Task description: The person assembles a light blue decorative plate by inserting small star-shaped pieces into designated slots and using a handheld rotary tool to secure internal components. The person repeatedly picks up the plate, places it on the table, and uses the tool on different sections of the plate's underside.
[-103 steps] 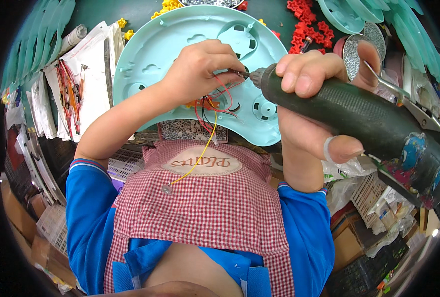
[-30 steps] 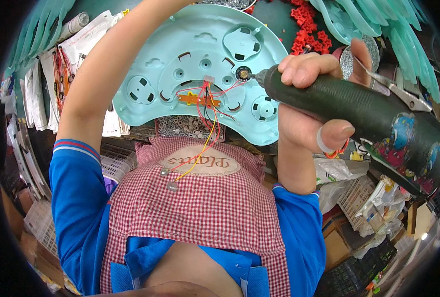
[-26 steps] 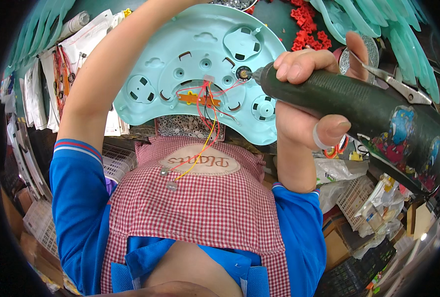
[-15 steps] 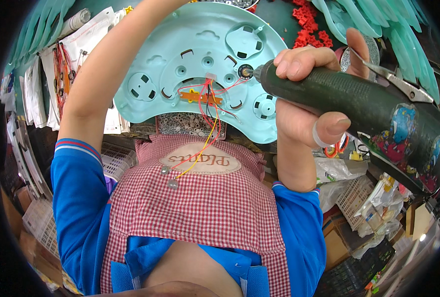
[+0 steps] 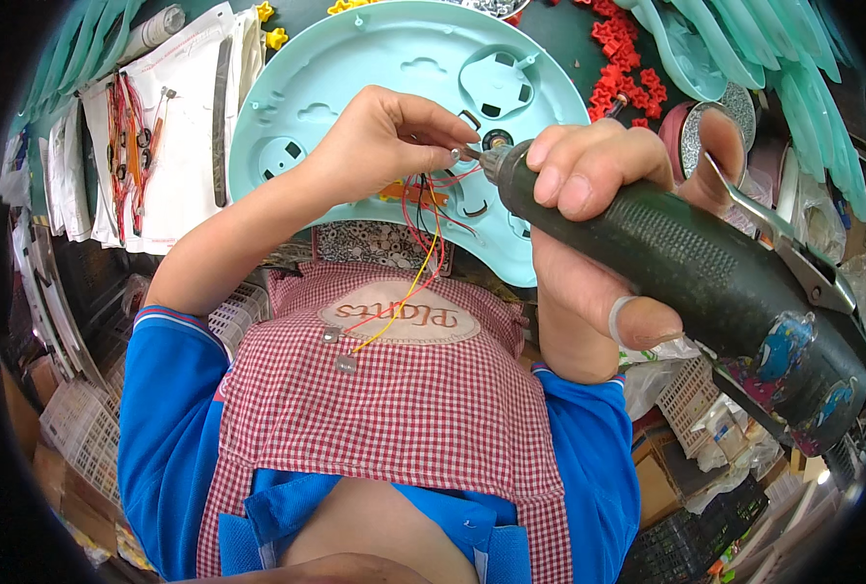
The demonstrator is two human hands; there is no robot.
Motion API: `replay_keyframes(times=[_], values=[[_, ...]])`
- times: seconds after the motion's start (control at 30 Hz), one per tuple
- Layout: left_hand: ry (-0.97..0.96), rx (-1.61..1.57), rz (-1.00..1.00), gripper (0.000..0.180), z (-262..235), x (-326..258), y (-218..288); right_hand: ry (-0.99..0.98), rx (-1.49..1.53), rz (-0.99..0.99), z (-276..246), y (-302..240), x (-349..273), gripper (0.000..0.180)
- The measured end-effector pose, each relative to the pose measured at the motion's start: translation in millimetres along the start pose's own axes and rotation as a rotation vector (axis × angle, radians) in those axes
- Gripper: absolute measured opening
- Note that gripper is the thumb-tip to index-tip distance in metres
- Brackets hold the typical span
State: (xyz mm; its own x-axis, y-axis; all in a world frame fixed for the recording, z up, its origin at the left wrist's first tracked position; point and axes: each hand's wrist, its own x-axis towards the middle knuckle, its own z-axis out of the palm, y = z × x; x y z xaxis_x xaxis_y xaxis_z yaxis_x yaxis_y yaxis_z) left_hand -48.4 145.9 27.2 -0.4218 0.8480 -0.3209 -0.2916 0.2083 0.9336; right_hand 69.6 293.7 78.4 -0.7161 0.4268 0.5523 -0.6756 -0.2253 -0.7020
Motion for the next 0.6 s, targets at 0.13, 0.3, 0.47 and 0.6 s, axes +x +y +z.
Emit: replay_keyframes(times=[0.13, 0.3, 0.47, 0.6], values=[[0.009, -0.028, -0.043, 0.025, -0.2, -0.7, 0.9, -0.02, 0.01, 0.023, 2.4, 3.2, 0.3, 0.113], [0.009, -0.043, -0.055, 0.024, 0.1, 1.1, -0.2, -0.03, 0.01, 0.018, 2.8, 3.1, -0.7, 0.112], [0.055, -0.059, 0.005, 0.022, 4.2, -1.0, -0.7, -0.024, 0.009, 0.035, 1.8, -0.1, -0.3, 0.107], [0.075, 0.023, -0.026, 0.02, 2.1, -5.7, -0.8, -0.096, 0.024, 0.037, -5.9, -4.3, 1.0, 0.097]])
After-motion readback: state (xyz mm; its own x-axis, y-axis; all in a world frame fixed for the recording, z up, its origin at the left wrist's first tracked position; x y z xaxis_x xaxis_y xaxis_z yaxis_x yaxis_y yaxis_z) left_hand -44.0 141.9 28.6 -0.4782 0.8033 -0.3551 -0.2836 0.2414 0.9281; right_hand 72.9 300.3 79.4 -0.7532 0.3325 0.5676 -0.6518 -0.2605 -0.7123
